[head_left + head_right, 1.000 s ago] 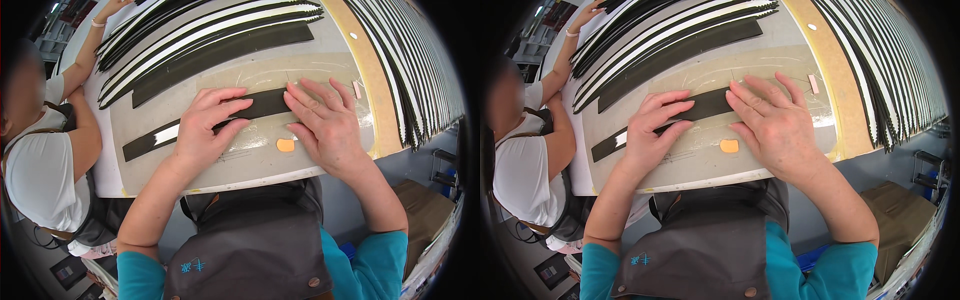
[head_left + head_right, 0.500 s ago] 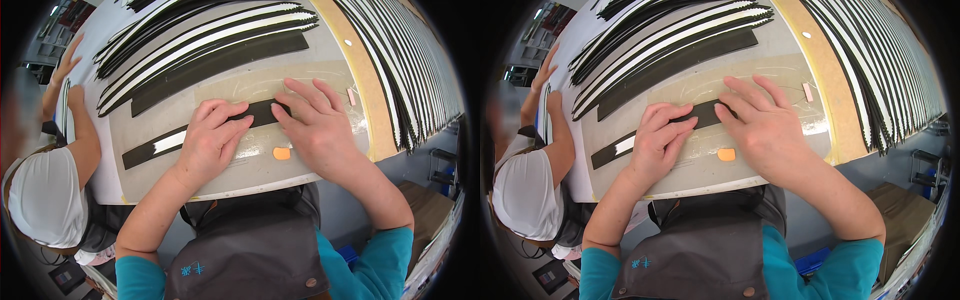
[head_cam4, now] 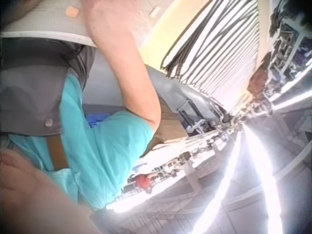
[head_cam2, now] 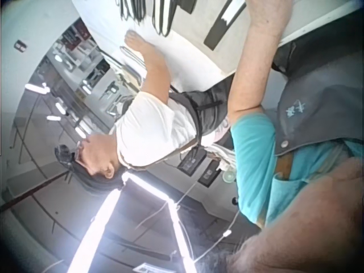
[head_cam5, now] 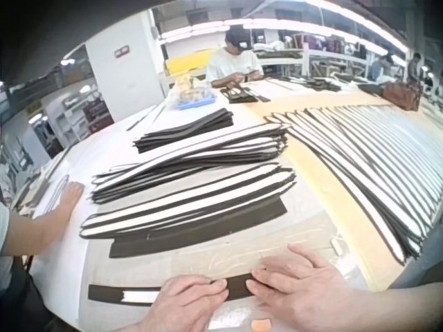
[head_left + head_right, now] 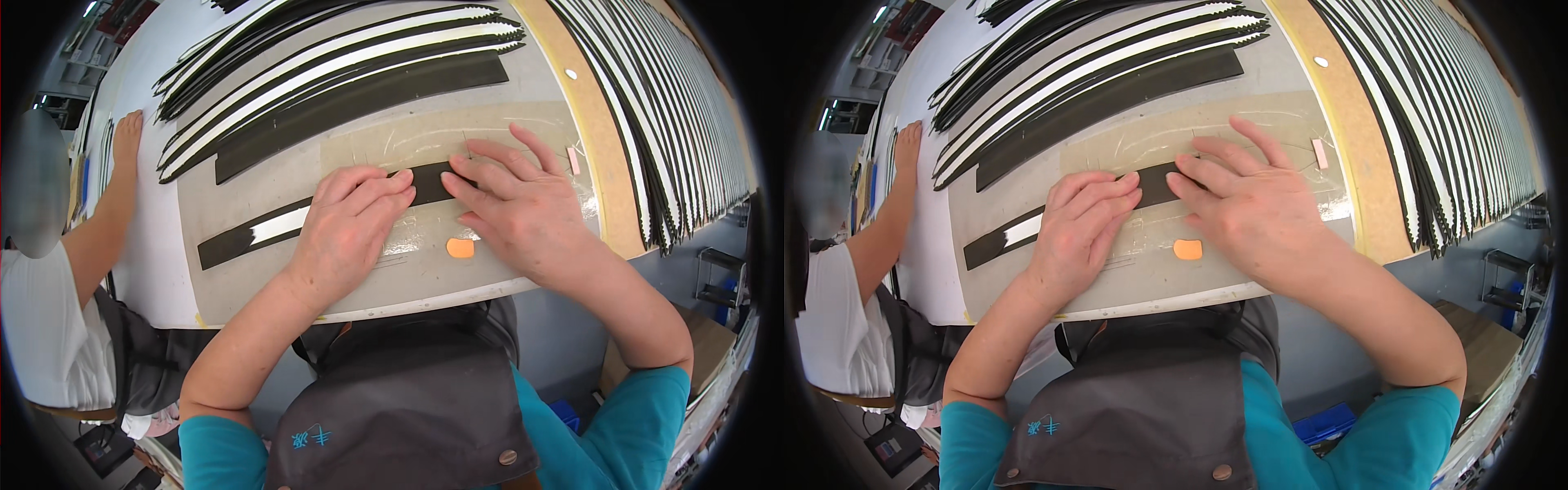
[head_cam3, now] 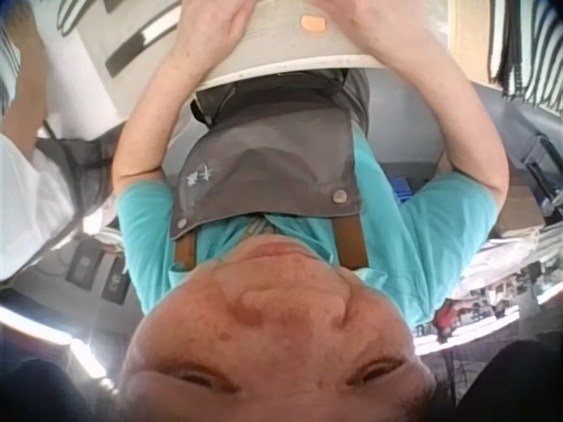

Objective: The person assembles long, thin bands by placing a dark strip onto a white serrated strip and pressing them together. They use a small orange tool to smooth the seam and then place the finished assembly onto a growing stack on the table.

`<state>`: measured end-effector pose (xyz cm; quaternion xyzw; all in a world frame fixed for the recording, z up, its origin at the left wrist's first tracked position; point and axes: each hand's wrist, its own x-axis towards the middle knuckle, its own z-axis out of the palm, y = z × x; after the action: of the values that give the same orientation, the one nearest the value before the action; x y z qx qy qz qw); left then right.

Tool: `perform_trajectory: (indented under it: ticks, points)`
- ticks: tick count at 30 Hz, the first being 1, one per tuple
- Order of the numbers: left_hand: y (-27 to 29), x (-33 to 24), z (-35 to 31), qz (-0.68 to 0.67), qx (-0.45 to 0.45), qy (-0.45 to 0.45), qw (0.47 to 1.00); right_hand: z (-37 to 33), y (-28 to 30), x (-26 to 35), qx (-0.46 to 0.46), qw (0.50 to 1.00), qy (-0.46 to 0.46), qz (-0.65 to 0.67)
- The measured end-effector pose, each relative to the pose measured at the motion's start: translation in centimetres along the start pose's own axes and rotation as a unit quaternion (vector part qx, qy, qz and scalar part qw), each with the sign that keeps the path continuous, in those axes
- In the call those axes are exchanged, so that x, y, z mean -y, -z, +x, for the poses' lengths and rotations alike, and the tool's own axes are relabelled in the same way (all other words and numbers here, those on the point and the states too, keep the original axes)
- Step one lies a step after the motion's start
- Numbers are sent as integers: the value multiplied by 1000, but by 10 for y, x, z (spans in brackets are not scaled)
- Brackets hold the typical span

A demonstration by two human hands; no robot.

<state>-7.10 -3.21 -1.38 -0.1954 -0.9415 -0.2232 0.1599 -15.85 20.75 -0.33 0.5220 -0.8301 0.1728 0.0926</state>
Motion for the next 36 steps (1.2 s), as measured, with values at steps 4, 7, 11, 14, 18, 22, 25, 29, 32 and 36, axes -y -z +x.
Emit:
perform_trajectory:
  ticks: [4, 7, 11, 14, 18, 22, 25, 29, 32, 36]
  points:
    - [0, 0, -1, 7, -4, 4, 1000, -4, 12, -6, 21, 1000, -4, -5]
    - [1, -1, -4, 14, -6, 6, 1000, -3, 10, -1, 20, 1000, -16, 1]
    - [-2, -1, -8, 13, -22, -2, 1000, 8, 12, 18, 34, 998, -45, -9]
    - [-6, 4, -14, 6, -23, -22, 999, 9, 6, 28, 30, 999, -39, -21]
    - [-17, -4, -22, 1, -47, 3, 999, 5, 4, 29, 31, 998, -43, -33]
    - [-19, -14, -31, 19, -48, 36, 998, 0, 0, 29, 33, 997, -51, -42]
    - [-17, -18, -35, 33, -38, 64, 997, -3, 5, 25, 38, 996, -61, -44]
    - [-8, -24, -38, 40, -13, 92, 995, -4, 5, 20, 33, 997, -53, -40]
    - [-4, -24, -37, 46, 2, 92, 995, -10, 5, 14, 34, 997, -50, -48]
    - [-1, -26, -37, 54, 12, 101, 993, -15, 7, 11, 42, 997, -59, -34]
